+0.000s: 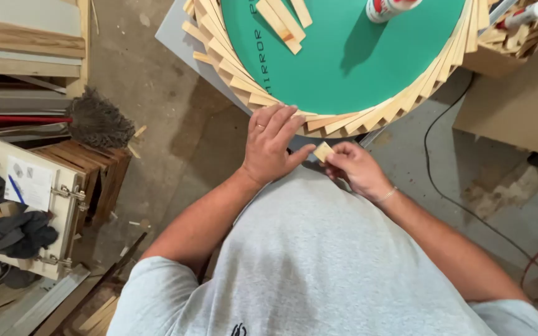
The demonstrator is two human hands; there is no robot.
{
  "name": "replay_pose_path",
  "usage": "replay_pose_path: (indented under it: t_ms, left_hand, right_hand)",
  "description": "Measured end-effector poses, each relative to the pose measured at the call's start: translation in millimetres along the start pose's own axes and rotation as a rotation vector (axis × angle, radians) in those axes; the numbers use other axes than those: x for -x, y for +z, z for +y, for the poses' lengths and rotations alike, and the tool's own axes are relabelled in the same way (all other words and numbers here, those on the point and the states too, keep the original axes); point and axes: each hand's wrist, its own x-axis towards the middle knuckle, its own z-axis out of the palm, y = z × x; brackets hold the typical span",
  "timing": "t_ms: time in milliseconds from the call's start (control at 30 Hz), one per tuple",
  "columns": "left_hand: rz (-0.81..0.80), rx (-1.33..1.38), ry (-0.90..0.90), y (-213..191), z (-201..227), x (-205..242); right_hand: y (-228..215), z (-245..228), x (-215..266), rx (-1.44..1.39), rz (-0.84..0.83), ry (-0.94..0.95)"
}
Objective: Gluing wooden slats onto a circular board to create a frame
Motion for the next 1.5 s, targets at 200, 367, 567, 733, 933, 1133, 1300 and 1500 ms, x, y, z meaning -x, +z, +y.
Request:
replay_pose_path:
  t_ms: [200,367,567,733,933,1133,1300,1500]
  left_hand:
    - [-0.162,-0.104,0.093,3.8,-2.5,-0.5]
    - [-0.253,-0.104,0.143,9.0,-3.6,-5.9]
    - [-0.284,-0.131,0.176,18.6,-7.4,-4.6]
    - [-0.228,-0.129,0.171,21.8,-7.1,-1.3]
    - [-0.211,-0.075,0.144,27.5,-4.1,-0.7]
    - [-0.206,-0.084,0.117,42.6,2.9,-18.9]
    - [-0.272,-0.057,0.120,48.0,1.1,-22.2]
    - [-0.293,-0.065,0.104,48.3,2.2,-22.7]
  right_hand:
    - [25.2,16.2,-20.2,-0.102,0.181,-0.016]
    - [48.4,5.1,-20.7,-0.186,0.286,0.025]
    - [60.7,-6.8,-12.2,-0.087,0.312,0.005]
    - [48.6,-36.0,18.8,0.566,0.354,-0.239]
    - [29.4,-96.3,48.8,1.038,0.514,-0.721]
    - [3.3,-126.3,21.3,1.377,0.458,-0.826]
    - [-3.1,-132.5,6.3,1.449,0.430,-0.779]
    - [-2.8,-134.2,8.0,1.354,0.406,-0.704]
